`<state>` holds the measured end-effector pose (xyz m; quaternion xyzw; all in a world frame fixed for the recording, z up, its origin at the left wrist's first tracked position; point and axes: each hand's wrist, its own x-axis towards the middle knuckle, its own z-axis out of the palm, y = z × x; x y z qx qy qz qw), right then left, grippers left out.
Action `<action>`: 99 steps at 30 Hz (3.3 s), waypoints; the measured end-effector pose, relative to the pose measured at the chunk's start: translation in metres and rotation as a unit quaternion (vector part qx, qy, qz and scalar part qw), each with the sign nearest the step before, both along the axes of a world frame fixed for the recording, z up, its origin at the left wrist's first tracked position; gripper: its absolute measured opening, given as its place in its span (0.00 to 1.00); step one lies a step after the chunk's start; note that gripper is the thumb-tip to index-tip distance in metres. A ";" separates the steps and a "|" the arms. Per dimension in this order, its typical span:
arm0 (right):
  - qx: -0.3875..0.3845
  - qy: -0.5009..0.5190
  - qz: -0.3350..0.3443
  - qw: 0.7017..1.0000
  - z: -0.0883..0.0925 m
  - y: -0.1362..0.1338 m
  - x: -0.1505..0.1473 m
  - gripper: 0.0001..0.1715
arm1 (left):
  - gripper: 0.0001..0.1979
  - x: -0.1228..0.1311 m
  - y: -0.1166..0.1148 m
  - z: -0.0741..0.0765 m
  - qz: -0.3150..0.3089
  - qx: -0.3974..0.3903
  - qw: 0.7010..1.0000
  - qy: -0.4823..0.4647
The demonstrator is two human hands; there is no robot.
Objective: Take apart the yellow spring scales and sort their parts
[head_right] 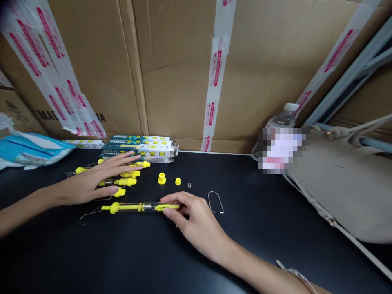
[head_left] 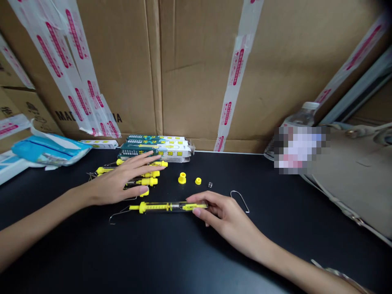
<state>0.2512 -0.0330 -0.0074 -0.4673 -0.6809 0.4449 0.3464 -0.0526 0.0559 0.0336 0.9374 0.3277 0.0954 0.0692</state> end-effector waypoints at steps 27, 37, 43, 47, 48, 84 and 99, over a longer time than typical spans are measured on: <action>-0.029 0.047 -0.028 0.998 0.025 0.017 0.031 0.21 | 0.26 0.024 -0.037 -0.007 -0.036 -0.030 0.998 -0.041; -0.007 0.178 -0.126 0.976 0.028 0.017 0.029 0.28 | 0.22 0.056 -0.068 -0.030 0.110 -0.128 0.974 -0.148; -0.010 0.203 -0.120 0.972 0.027 0.017 0.030 0.27 | 0.21 0.071 -0.083 -0.026 0.155 -0.248 0.933 -0.209; 0.002 0.224 -0.112 0.968 0.026 0.016 0.027 0.25 | 0.22 0.073 -0.084 -0.026 0.151 -0.305 0.914 -0.224; 0.009 0.231 -0.113 0.966 0.026 0.015 0.026 0.24 | 0.21 0.073 -0.084 -0.026 0.148 -0.315 0.909 -0.230; 0.206 -0.167 -0.086 0.960 0.006 0.039 0.040 0.10 | 0.24 0.073 -0.081 -0.029 0.152 -0.365 0.872 -0.289; 0.212 -0.181 -0.098 0.955 -0.001 0.039 0.041 0.11 | 0.24 0.072 -0.080 -0.027 0.141 -0.349 0.887 -0.265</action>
